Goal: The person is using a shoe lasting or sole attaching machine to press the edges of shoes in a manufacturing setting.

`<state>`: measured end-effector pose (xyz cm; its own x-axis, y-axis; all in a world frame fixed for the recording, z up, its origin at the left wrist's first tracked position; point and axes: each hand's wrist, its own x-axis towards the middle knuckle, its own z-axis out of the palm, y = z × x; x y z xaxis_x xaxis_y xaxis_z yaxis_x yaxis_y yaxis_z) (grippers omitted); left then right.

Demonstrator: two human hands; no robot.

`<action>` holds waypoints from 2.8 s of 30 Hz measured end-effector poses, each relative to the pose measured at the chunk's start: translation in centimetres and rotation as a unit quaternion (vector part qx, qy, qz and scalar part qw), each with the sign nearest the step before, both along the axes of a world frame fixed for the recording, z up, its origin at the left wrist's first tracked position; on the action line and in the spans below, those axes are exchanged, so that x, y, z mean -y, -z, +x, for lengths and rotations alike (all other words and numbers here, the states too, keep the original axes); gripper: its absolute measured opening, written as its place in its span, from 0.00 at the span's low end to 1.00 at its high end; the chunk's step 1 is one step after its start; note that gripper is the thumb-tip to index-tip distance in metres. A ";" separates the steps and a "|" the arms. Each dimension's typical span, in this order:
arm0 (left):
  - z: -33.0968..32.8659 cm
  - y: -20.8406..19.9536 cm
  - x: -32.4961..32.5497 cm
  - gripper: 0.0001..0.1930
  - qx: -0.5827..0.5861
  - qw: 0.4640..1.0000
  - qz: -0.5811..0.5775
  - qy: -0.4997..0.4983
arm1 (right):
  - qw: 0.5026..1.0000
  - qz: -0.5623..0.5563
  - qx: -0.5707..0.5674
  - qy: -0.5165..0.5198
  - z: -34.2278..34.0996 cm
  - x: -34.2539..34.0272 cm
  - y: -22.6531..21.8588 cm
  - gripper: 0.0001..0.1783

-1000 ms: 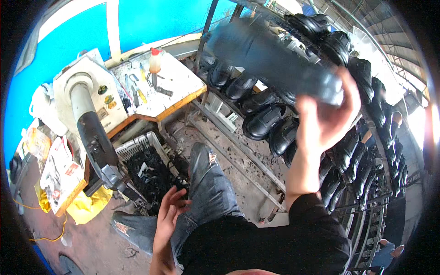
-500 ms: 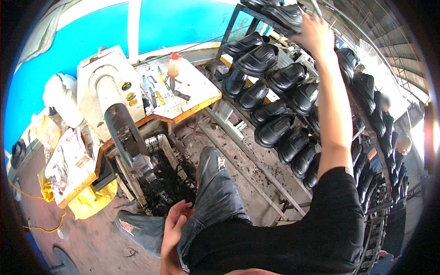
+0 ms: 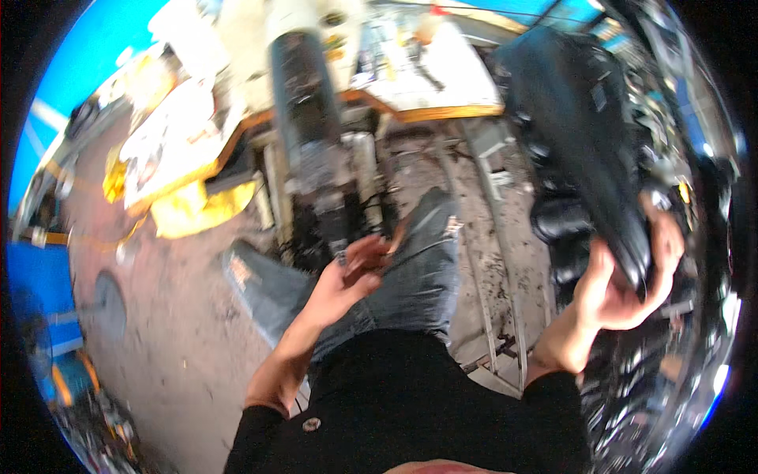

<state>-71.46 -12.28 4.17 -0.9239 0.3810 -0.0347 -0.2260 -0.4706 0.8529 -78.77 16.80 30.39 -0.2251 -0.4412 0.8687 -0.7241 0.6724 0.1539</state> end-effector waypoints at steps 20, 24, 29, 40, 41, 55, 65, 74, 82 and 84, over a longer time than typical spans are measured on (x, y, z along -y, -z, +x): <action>1.4 -5.7 1.4 0.57 -0.086 0.953 -0.122 -0.264 | 0.563 -0.438 0.649 -0.263 -3.3 -4.7 25.4 0.50; 2.5 -3.8 1.8 0.65 0.024 0.944 -0.084 -0.317 | 0.637 -0.396 0.624 -0.218 -3.8 -3.5 21.6 0.50; 3.4 -3.8 3.7 0.68 0.078 0.927 0.000 -0.367 | 0.627 -0.317 0.661 -0.261 -4.4 1.0 19.5 0.50; 6.4 -2.6 9.5 0.63 0.029 0.903 -0.052 -0.426 | 0.516 -0.335 0.697 -0.369 -2.4 9.2 21.0 0.43; 6.7 -2.7 9.6 0.61 0.022 0.894 -0.090 -0.438 | 0.515 -0.335 0.697 -0.369 -2.4 9.6 20.9 0.43; 1.5 -12.0 6.3 0.52 -0.256 0.716 -0.597 -0.257 | 0.723 -0.073 0.633 -0.266 -1.1 14.1 16.8 0.36; 0.4 -10.5 5.4 0.27 -0.125 0.886 -0.384 -0.229 | 0.761 0.031 0.597 -0.252 -2.0 14.1 14.0 0.34; 0.9 -6.9 4.6 0.33 -0.045 0.956 -0.173 -0.232 | 0.651 -0.130 0.663 -0.346 -2.8 9.0 28.2 0.65; 0.7 -5.6 3.7 0.34 -0.077 0.969 -0.099 -0.211 | 0.399 -0.248 0.822 -0.322 -1.3 7.6 33.5 0.71; 0.7 -5.1 3.5 0.35 -0.079 0.967 -0.039 -0.239 | 0.420 -0.242 0.814 -0.320 -2.2 6.3 33.0 0.70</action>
